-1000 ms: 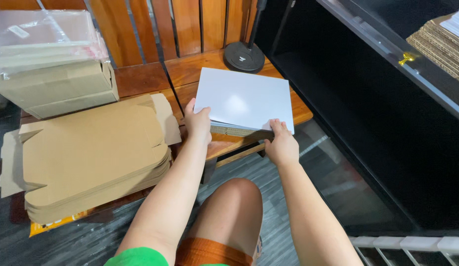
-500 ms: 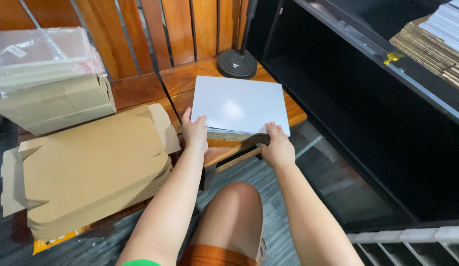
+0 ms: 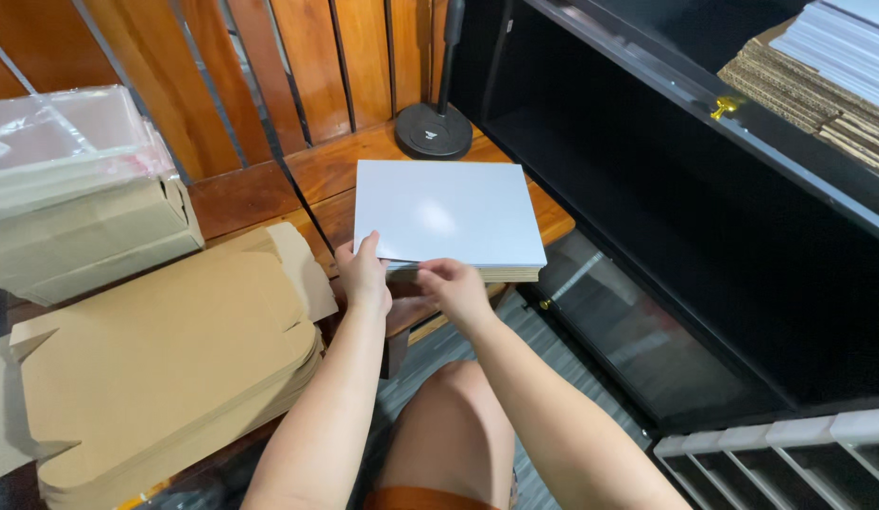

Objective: The person repeatedly picks up stacks of white paper from a wooden chair and places them onto a black shelf. The person handles the paper by hand, moving it between the chair and the shelf multiple times.

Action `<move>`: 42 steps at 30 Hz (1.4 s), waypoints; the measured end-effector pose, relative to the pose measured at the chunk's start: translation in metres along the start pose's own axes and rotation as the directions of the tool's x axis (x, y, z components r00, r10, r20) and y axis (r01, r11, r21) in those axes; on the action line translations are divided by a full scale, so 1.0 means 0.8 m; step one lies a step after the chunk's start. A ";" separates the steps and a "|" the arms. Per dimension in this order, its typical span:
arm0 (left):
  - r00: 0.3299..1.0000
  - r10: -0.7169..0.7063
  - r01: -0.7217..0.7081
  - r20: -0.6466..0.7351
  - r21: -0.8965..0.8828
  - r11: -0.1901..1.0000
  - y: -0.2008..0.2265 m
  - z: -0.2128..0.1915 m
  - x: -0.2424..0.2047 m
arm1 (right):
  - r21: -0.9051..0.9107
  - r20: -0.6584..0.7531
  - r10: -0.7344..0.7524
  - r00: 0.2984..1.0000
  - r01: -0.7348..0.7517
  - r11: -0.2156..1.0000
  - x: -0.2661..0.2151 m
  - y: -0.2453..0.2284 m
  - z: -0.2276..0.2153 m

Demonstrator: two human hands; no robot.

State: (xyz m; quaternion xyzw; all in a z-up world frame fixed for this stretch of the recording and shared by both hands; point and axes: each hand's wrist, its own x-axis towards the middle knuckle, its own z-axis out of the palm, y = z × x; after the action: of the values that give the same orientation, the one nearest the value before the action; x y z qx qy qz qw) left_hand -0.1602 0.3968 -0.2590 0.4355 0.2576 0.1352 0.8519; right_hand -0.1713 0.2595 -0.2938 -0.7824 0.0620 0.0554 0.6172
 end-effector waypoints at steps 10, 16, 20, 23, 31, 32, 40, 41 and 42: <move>0.986 0.040 -0.024 -0.161 0.099 0.995 -0.081 -0.015 0.093 | 0.500 0.298 0.186 0.936 -0.319 0.805 0.005 0.002 0.042; 0.977 0.069 -0.034 -0.204 0.168 0.985 -0.059 -0.003 0.061 | 0.539 0.278 0.199 0.940 -0.324 0.778 0.009 0.008 0.044; 0.982 0.102 -0.071 -0.158 0.195 0.978 -0.008 0.010 0.007 | 0.539 0.273 0.203 0.940 -0.324 0.778 0.001 -0.006 0.038; 0.991 0.081 -0.062 -0.109 0.162 0.985 0.029 0.020 -0.030 | 0.541 0.272 0.214 0.938 -0.333 0.772 -0.004 -0.013 0.038; 0.999 -0.053 0.053 0.009 -0.116 0.992 0.005 0.001 0.012 | 0.643 0.245 0.259 0.934 -0.357 0.677 0.038 0.012 0.013; 0.999 -0.053 0.053 0.002 -0.108 0.993 0.001 0.000 0.015 | 0.691 0.200 0.273 0.941 -0.333 0.642 0.030 0.003 0.007; 0.999 -0.038 0.035 -0.021 -0.133 0.990 -0.007 0.000 0.020 | 0.796 0.072 0.319 0.945 -0.247 0.553 0.026 0.003 -0.047; 0.999 -0.035 0.033 -0.014 -0.136 0.990 -0.006 0.001 0.019 | 0.803 0.054 0.322 0.945 -0.233 0.549 0.034 0.011 -0.054; 0.999 -0.033 0.032 -0.008 -0.139 0.990 -0.006 0.001 0.018 | 0.809 0.037 0.326 0.945 -0.220 0.545 0.042 0.020 -0.061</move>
State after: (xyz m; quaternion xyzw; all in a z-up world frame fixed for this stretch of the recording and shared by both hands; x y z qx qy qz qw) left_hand -0.1479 0.4001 -0.2668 0.3704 0.2588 0.1410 0.8809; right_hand -0.1400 0.2076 -0.3032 -0.4016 0.2376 0.0704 0.8817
